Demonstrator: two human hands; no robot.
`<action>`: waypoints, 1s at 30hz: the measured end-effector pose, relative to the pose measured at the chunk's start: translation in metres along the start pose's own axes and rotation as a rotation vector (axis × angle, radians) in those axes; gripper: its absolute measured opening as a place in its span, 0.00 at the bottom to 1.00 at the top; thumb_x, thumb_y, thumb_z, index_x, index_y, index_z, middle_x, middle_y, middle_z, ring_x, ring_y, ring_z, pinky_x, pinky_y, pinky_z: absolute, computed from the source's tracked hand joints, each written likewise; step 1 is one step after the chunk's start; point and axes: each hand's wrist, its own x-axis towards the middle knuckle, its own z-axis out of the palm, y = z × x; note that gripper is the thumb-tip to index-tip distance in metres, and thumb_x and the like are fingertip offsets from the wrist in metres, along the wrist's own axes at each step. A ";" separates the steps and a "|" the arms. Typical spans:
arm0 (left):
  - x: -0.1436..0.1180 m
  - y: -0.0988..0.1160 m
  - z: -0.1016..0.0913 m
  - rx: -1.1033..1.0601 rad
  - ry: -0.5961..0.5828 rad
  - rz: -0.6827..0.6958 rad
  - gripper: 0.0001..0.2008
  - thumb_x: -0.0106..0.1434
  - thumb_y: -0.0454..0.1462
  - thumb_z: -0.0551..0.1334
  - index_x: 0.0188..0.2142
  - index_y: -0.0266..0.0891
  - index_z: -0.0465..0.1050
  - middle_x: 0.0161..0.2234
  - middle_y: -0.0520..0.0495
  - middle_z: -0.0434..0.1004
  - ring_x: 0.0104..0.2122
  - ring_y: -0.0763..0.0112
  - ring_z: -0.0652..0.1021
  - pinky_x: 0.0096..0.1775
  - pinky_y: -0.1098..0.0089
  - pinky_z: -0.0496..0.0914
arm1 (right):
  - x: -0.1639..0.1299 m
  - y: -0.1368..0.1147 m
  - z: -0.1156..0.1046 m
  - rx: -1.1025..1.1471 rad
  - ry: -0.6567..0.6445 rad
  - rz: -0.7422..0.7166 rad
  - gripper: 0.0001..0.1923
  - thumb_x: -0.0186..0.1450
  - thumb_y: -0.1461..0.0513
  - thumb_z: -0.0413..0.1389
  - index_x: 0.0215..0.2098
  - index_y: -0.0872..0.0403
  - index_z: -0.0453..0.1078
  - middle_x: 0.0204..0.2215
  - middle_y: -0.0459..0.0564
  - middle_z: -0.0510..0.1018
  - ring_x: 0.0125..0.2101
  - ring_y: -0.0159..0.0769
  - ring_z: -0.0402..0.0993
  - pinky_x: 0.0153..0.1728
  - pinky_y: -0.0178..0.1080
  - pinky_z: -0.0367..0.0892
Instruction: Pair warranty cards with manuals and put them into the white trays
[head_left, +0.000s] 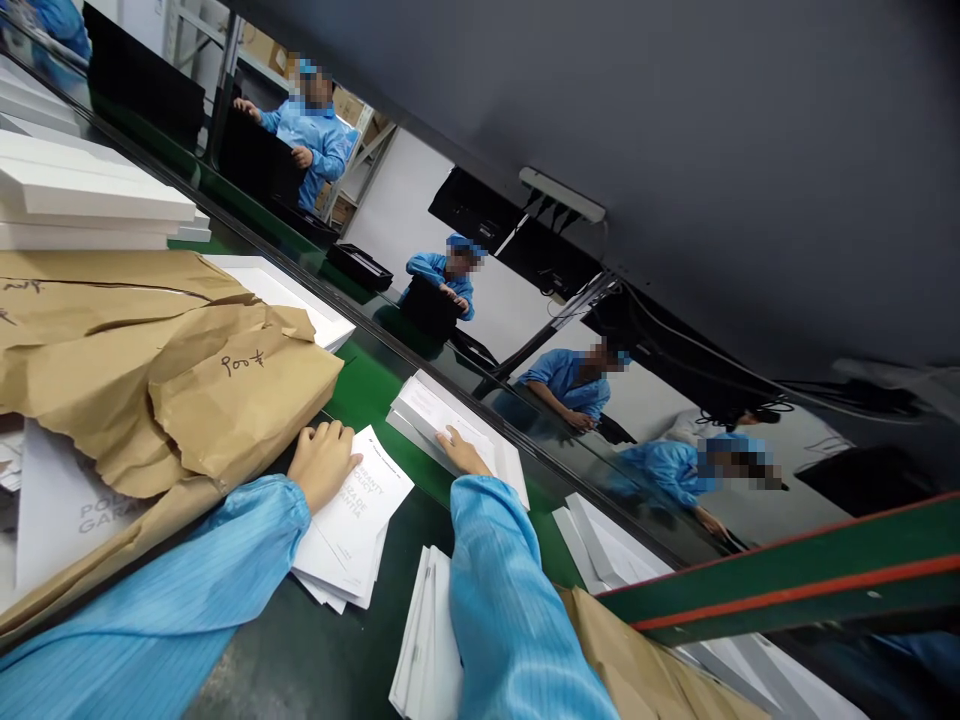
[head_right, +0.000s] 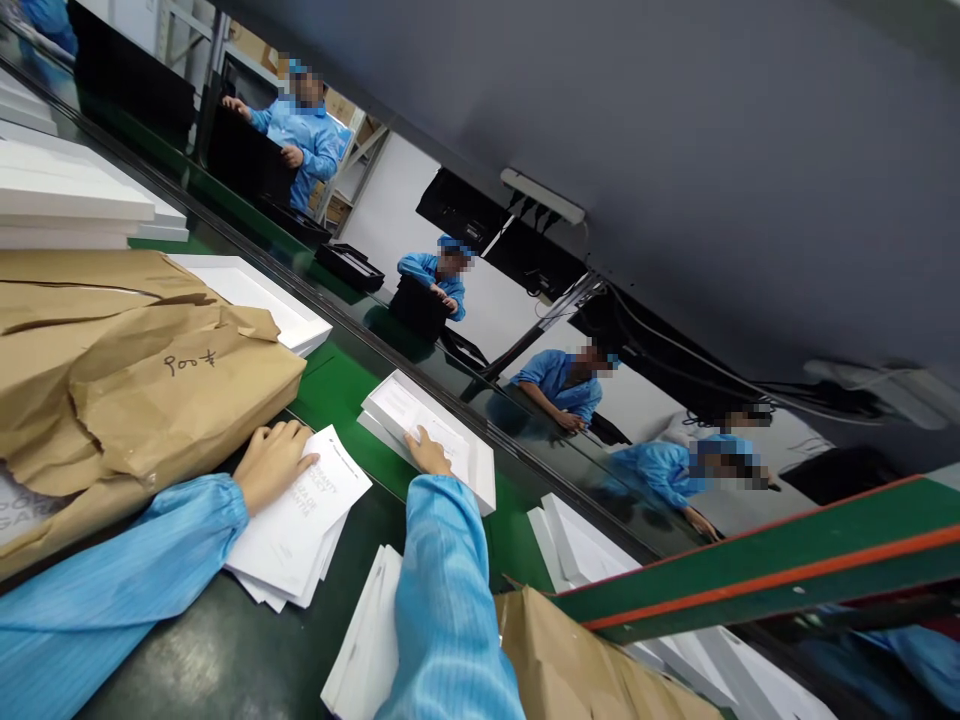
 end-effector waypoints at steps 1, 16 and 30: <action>0.000 -0.001 0.000 -0.023 -0.002 -0.001 0.11 0.57 0.40 0.49 0.37 0.38 0.61 0.35 0.46 0.65 0.37 0.65 0.64 0.37 0.64 0.53 | -0.004 0.000 -0.002 0.020 0.025 -0.011 0.27 0.57 0.52 0.43 0.52 0.53 0.50 0.47 0.55 0.61 0.48 0.45 0.53 0.44 0.48 0.48; -0.002 0.019 -0.037 -0.760 0.083 0.014 0.17 0.58 0.45 0.44 0.23 0.37 0.60 0.20 0.54 0.64 0.23 0.75 0.66 0.25 0.74 0.56 | -0.181 -0.052 0.022 1.107 -0.108 -0.187 0.18 0.53 0.54 0.50 0.39 0.56 0.59 0.31 0.49 0.71 0.28 0.31 0.67 0.25 0.32 0.62; -0.019 0.031 -0.007 -1.570 -0.550 -0.290 0.13 0.57 0.39 0.50 0.41 0.36 0.59 0.33 0.44 0.71 0.22 0.77 0.74 0.21 0.80 0.63 | -0.246 0.042 0.011 0.440 0.349 0.024 0.23 0.51 0.53 0.51 0.42 0.54 0.59 0.40 0.54 0.68 0.41 0.42 0.62 0.35 0.41 0.61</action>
